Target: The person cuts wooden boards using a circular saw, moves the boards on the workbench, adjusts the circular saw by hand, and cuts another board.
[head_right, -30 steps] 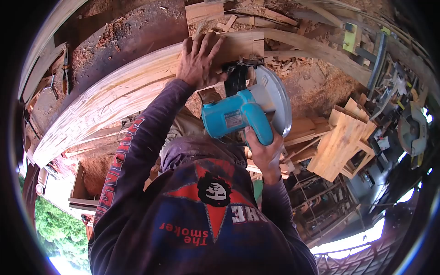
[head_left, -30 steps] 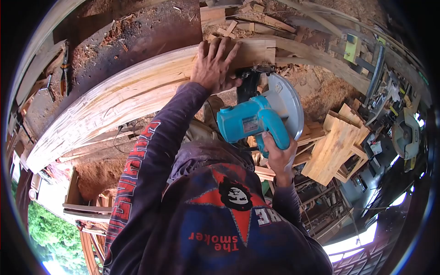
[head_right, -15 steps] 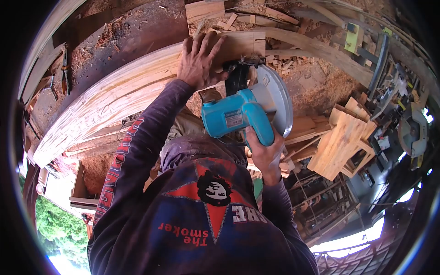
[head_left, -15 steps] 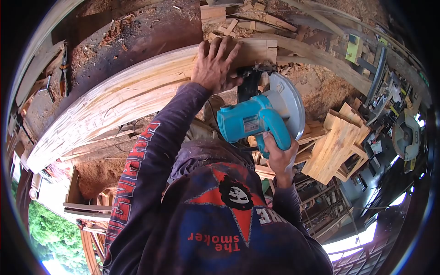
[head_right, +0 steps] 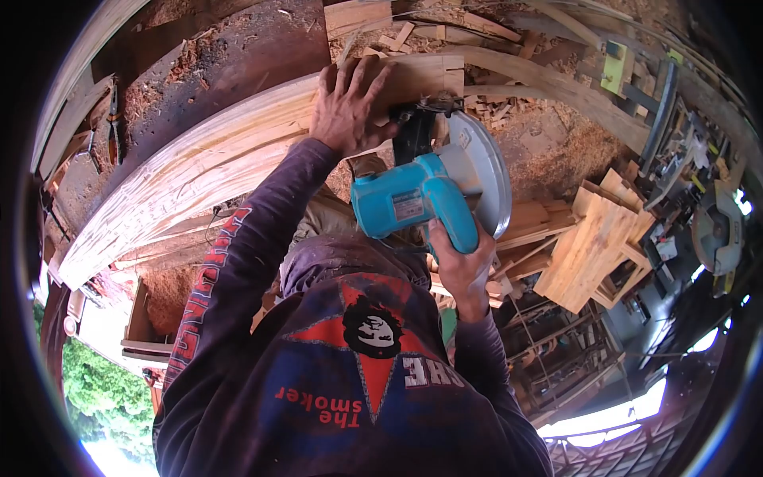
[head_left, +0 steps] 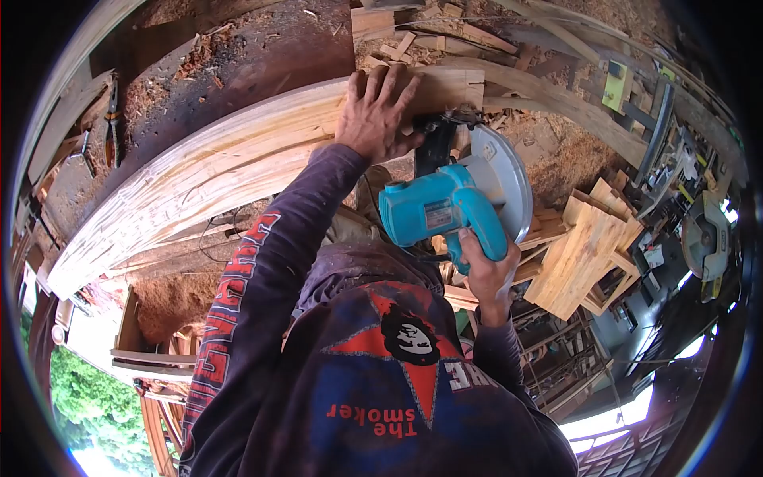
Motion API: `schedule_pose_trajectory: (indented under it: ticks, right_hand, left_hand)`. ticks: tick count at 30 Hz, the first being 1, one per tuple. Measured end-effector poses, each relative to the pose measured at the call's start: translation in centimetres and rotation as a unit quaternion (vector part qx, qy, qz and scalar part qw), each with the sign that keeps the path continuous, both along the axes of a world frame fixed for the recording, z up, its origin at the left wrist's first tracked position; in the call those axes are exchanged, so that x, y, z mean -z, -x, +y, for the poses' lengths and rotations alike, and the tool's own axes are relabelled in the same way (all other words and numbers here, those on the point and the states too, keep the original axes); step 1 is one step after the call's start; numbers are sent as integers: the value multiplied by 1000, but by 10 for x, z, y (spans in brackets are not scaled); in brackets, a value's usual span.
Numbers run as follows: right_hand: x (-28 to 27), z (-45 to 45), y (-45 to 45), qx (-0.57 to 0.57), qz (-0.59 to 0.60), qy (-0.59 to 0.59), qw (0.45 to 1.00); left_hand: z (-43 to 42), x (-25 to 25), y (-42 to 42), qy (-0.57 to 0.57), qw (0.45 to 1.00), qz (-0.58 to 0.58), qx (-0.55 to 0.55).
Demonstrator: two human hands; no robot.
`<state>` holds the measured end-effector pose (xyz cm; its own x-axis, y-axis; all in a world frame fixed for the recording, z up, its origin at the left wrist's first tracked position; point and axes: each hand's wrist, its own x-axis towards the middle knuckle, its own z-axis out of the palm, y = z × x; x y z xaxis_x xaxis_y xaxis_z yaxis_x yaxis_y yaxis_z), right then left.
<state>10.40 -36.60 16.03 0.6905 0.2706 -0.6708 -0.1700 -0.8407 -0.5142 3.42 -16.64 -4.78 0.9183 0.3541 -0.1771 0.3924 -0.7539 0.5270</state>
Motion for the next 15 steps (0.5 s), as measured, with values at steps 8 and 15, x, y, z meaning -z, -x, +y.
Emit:
schedule_pose_trajectory:
  ticks: [8,15]
  right_hand:
    - [3,0,0,33,10,-18,999]
    - [5,0,-2,11,-4,-17,1000]
  left_hand:
    - [-1,2,0,7,1000,-19,-9]
    - [-2,4,-1,-3,997,-61,-37]
